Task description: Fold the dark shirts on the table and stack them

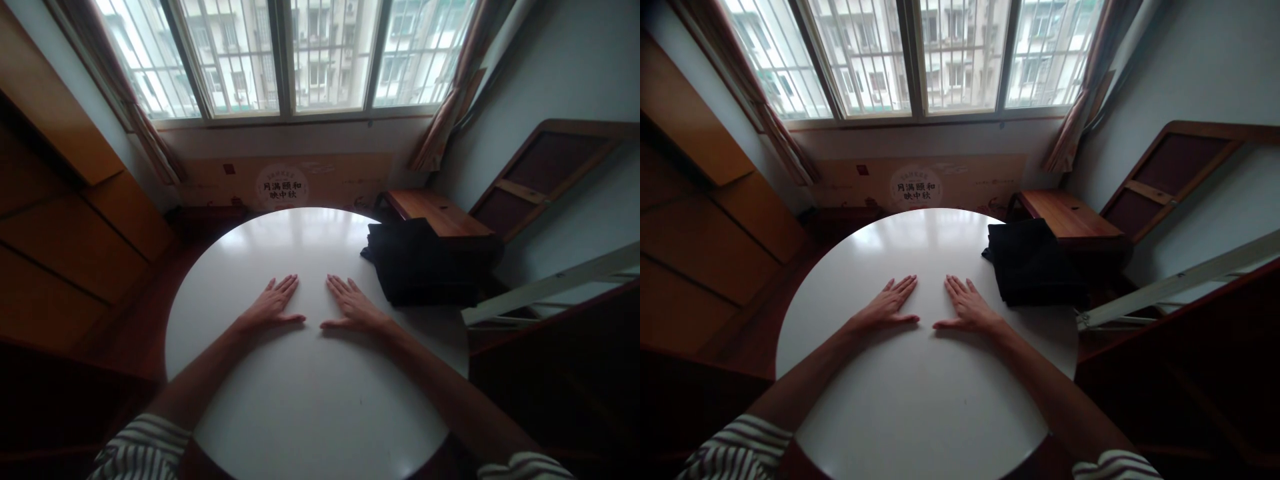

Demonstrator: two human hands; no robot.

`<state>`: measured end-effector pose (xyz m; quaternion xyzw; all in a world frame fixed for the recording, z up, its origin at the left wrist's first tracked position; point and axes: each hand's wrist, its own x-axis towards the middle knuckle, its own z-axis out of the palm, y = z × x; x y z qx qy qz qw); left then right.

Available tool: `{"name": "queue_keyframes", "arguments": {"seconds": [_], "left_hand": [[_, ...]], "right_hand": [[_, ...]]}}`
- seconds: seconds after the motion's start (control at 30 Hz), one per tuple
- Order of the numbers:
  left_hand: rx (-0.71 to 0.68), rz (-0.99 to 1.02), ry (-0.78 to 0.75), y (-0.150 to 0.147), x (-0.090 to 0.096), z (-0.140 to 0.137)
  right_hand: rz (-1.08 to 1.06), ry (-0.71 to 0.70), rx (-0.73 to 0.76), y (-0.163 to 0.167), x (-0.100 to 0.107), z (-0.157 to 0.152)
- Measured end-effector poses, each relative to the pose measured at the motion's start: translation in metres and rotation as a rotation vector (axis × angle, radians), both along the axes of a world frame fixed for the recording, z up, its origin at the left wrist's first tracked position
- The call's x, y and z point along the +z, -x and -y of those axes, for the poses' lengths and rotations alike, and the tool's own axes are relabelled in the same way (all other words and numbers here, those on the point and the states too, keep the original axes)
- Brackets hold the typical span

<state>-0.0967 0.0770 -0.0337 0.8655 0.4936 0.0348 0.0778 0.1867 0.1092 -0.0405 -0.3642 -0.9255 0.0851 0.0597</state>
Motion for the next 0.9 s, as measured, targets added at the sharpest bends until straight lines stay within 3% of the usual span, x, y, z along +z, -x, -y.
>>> {"name": "queue_keyframes", "arguments": {"seconds": [0.37, 0.9], "left_hand": [[-0.016, 0.036, -0.008, 0.0031, -0.0071, -0.0023], [-0.029, 0.040, 0.024, 0.0010, -0.0005, 0.0000]], "right_hand": [[-0.038, -0.032, 0.001, 0.0011, -0.0052, -0.0011], [-0.031, -0.023, -0.004, -0.0001, -0.0090, -0.0036]]}}
